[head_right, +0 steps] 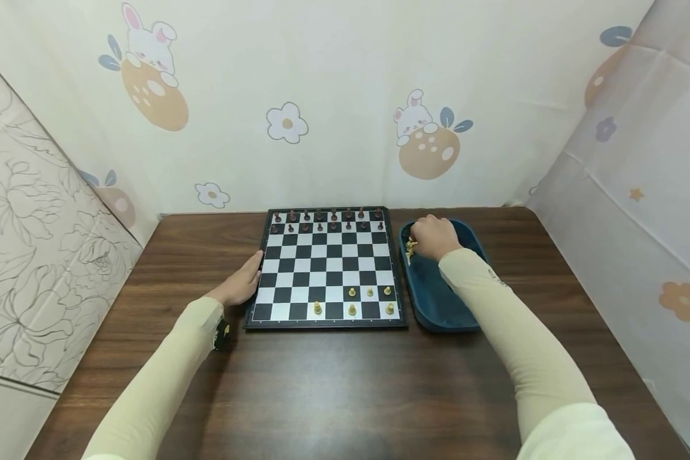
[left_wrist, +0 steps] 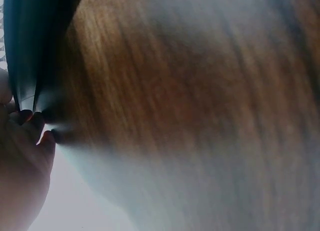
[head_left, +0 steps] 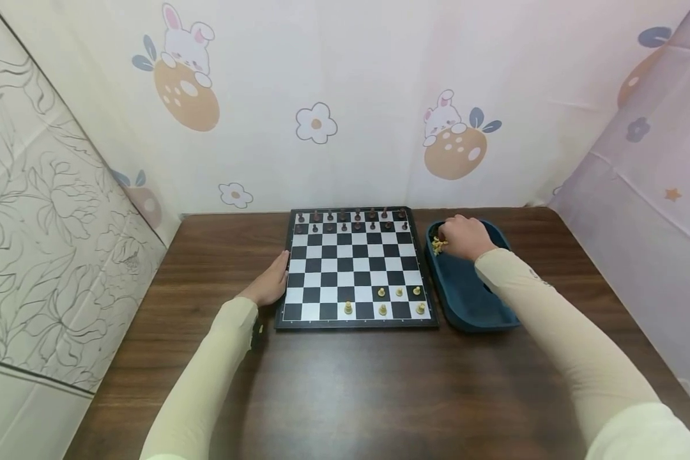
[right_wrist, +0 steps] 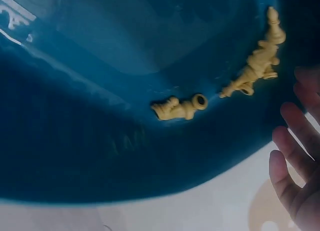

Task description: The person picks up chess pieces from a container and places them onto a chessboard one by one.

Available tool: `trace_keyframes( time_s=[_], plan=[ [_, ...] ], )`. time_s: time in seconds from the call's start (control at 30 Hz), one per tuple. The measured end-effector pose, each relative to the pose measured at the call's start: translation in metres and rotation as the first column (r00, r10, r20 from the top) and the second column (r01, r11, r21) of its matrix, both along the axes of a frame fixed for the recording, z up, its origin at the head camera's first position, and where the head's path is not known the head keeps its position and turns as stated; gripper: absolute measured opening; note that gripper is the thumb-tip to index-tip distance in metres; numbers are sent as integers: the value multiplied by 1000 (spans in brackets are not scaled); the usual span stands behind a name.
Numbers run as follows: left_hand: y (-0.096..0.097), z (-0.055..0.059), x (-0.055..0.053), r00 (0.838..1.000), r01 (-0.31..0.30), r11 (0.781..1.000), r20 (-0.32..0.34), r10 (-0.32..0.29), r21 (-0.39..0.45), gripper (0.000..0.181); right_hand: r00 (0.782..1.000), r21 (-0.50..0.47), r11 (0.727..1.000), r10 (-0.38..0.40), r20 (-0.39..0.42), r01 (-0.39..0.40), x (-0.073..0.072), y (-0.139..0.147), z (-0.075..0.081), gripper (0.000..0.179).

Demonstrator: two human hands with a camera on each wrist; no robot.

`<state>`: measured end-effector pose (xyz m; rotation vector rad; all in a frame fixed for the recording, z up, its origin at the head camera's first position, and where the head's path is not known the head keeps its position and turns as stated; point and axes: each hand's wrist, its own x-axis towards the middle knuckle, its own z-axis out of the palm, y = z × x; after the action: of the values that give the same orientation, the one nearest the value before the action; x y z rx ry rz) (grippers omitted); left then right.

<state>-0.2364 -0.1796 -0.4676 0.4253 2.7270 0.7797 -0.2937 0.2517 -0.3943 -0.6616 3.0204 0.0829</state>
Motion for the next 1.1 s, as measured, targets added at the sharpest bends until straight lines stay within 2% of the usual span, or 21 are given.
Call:
trace_keyframes(
  time_s=[0.1, 0.3, 0.5, 1.1],
  plan=[
    [0, 0, 0, 1000, -7, 1000, 3, 7, -2, 55, 999, -26, 999, -29, 17, 30, -4, 1, -6, 9],
    [-1, -1, 0, 1000, 3, 1000, -1, -3, -6, 55, 995, -41, 996, -79, 52, 82, -10, -1, -15, 26],
    [-1, -2, 0, 1000, -3, 1000, 0, 3, -15, 55, 996, -26, 996, -80, 51, 81, -14, -1, -23, 37],
    [0, -3, -3, 999, -30, 999, 23, 31, -22, 56, 994, -28, 995, -95, 54, 97, -17, -1, -28, 22]
  ],
)
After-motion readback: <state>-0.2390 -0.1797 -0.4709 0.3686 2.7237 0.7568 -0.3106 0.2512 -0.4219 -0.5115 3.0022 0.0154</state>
